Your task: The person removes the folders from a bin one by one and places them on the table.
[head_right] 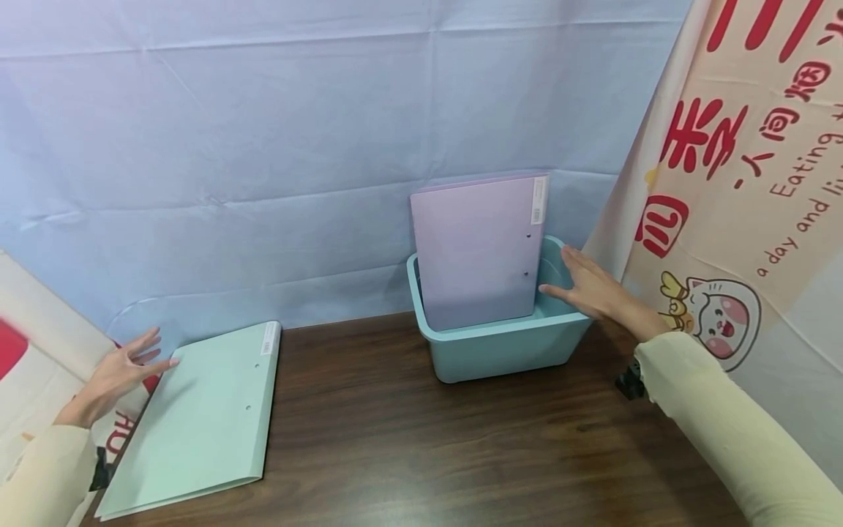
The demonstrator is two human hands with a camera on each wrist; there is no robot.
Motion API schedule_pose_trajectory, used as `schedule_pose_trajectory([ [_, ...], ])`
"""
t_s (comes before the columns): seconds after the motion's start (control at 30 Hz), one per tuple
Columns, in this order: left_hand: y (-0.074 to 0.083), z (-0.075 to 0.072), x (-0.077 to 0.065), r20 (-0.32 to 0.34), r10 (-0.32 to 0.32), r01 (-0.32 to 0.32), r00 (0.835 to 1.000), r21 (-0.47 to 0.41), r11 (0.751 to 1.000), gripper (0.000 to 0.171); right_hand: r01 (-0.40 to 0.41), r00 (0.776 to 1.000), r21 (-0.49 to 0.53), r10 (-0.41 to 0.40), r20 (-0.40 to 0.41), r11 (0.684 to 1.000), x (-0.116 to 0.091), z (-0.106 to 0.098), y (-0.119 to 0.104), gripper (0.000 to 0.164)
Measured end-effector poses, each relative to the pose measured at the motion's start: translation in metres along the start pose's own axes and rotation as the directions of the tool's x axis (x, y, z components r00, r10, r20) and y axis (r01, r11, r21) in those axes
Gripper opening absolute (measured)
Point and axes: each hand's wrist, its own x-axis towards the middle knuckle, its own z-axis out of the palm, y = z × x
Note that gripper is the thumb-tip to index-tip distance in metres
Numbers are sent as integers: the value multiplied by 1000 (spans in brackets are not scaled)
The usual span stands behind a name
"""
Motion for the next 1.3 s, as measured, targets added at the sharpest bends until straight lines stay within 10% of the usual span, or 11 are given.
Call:
schedule_pose_trajectory([
  [1.3,94,28,9,11,240,-239,971,-57,969,90,16,1000,27,-16,2,1000,0,0,1,109],
])
